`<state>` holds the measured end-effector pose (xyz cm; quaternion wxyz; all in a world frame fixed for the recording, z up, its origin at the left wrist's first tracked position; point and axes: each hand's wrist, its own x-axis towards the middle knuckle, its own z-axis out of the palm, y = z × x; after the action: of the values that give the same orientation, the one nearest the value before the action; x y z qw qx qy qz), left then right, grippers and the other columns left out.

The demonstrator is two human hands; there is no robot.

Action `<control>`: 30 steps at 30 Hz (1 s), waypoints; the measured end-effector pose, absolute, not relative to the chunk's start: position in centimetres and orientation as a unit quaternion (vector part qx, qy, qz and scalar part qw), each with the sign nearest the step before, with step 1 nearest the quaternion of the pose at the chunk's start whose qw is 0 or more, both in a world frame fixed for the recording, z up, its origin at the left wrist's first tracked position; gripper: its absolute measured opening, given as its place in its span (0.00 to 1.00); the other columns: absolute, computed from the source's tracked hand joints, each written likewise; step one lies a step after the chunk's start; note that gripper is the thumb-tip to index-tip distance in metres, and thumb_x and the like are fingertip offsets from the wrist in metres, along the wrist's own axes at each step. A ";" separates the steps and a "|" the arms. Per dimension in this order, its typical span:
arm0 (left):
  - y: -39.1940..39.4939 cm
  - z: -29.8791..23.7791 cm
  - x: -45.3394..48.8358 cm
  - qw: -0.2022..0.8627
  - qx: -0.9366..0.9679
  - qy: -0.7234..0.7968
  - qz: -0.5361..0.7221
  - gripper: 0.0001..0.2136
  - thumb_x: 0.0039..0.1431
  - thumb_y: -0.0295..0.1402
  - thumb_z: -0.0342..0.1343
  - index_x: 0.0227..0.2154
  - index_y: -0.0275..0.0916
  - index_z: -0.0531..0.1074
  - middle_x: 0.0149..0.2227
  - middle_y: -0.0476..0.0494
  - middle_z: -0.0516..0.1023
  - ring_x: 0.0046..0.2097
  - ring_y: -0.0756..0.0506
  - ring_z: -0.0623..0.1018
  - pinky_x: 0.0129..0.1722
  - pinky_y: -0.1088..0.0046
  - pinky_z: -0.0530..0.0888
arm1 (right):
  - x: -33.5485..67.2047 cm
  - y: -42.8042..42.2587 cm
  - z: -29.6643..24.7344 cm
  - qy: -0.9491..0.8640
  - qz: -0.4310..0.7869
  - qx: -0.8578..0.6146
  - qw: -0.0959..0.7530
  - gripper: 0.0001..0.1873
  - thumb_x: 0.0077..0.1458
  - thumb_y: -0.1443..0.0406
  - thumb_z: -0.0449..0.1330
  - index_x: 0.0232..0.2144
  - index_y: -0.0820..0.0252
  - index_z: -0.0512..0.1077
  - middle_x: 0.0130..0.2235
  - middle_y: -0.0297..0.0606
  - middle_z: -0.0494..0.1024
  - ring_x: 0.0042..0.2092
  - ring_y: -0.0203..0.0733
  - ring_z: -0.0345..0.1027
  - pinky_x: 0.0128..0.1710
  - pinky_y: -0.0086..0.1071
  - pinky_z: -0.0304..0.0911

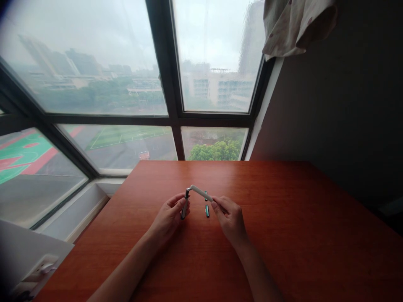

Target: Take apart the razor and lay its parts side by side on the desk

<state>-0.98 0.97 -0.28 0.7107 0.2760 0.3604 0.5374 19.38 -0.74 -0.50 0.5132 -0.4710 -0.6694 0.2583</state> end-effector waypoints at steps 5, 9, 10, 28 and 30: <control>0.9 -0.1 -0.8 0.708 0.274 0.372 0.533 0.17 0.40 0.34 0.71 0.35 0.35 0.77 0.29 0.46 0.77 0.30 0.52 0.74 0.33 0.76 0.69 | 19.3 -0.8 -0.5 -0.677 0.270 -0.459 0.508 0.13 0.60 0.61 0.55 0.41 0.60 0.76 0.30 0.37 0.73 0.32 0.39 0.67 0.30 0.29 0.61; 0.9 0.0 -0.8 0.707 0.273 0.373 0.535 0.17 0.40 0.34 0.71 0.35 0.35 0.77 0.28 0.47 0.77 0.29 0.52 0.73 0.33 0.76 0.69 | 19.4 -0.7 -0.8 -0.676 0.268 -0.469 0.502 0.13 0.60 0.61 0.55 0.40 0.60 0.76 0.30 0.37 0.74 0.32 0.39 0.67 0.31 0.29 0.60; 0.9 0.0 -0.8 0.706 0.272 0.374 0.537 0.17 0.40 0.34 0.71 0.35 0.35 0.77 0.28 0.47 0.77 0.29 0.52 0.74 0.33 0.76 0.69 | 19.4 -0.6 -0.8 -0.675 0.266 -0.470 0.502 0.13 0.60 0.61 0.55 0.40 0.60 0.76 0.30 0.37 0.74 0.32 0.39 0.67 0.31 0.29 0.60; 0.9 -0.1 -0.9 0.700 0.283 0.370 0.542 0.16 0.42 0.34 0.70 0.35 0.35 0.77 0.28 0.47 0.77 0.29 0.52 0.74 0.33 0.76 0.69 | 19.5 -0.6 -0.9 -0.677 0.252 -0.473 0.504 0.12 0.60 0.61 0.55 0.40 0.60 0.76 0.30 0.37 0.74 0.31 0.39 0.67 0.30 0.29 0.60; 0.9 -0.1 -0.9 0.701 0.282 0.371 0.541 0.17 0.41 0.34 0.71 0.35 0.35 0.77 0.29 0.47 0.77 0.30 0.52 0.74 0.33 0.76 0.69 | 19.5 -0.6 -0.9 -0.675 0.253 -0.474 0.505 0.12 0.60 0.61 0.55 0.40 0.60 0.76 0.30 0.37 0.74 0.31 0.39 0.67 0.30 0.29 0.60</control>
<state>-0.89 0.90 -0.10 0.7006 0.2817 0.3705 0.5409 19.52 -0.61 -0.93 0.5051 -0.4742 -0.6754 0.2526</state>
